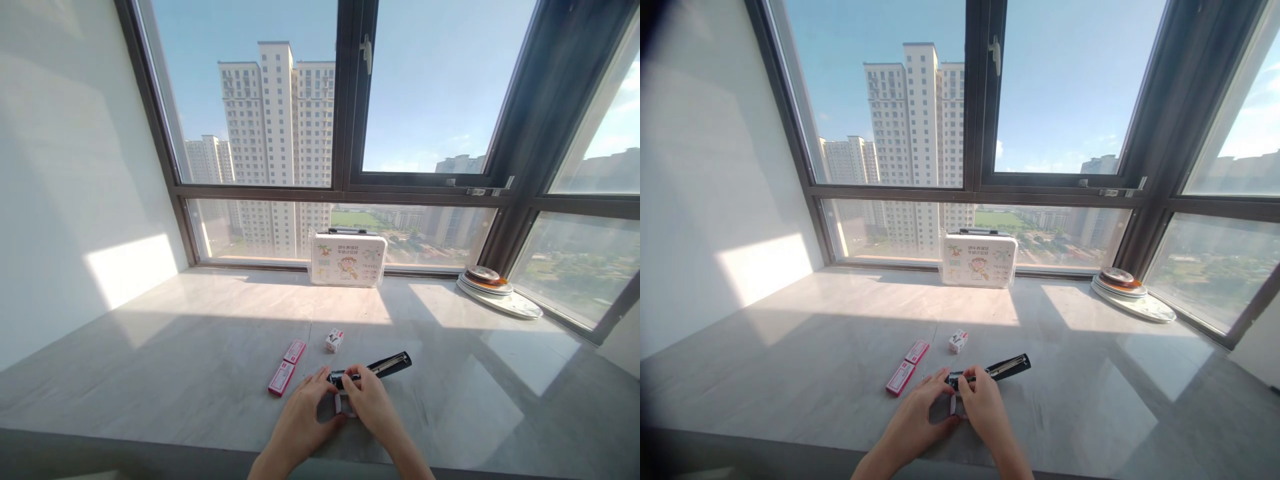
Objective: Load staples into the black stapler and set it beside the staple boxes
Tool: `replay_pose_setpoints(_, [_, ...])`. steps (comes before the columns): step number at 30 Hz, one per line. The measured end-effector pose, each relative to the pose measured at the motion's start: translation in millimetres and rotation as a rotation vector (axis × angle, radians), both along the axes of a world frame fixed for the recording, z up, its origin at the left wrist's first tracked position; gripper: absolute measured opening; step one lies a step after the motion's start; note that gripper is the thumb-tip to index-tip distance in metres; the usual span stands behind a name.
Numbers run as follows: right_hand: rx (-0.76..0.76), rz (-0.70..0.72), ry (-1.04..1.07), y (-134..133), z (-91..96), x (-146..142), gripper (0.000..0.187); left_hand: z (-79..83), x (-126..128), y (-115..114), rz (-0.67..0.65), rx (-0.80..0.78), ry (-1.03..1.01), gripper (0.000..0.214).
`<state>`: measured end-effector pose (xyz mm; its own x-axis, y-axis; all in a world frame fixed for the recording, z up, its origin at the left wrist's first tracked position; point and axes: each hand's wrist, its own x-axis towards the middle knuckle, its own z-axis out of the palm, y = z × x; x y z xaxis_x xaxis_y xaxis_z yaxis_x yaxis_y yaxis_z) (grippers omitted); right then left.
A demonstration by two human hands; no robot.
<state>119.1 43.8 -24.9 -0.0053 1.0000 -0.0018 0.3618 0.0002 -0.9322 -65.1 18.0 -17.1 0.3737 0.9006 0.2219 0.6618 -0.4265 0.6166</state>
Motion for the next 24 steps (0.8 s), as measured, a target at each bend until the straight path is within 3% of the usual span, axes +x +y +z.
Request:
replay_pose_setpoints(7, [0.049,0.054,0.0,7,5.3,-21,0.027,-0.4,0,0,-0.003,0.03,-0.006,0.061])
replay_pose_setpoints(13, [0.303,0.121,-0.25,-5,32.6,-11,0.017,2.2,-2,-2,0.003,0.021,-0.031,0.047])
replay_pose_setpoints(18, [0.247,0.24,-0.501,-23,38.0,10,0.008,-5.0,-2,-1,0.034,0.017,-0.052,0.037])
replay_pose_setpoints(24, [0.199,0.207,-0.586,-37,35.1,16,0.008,0.9,-2,-5,0.026,0.046,-0.087,0.033])
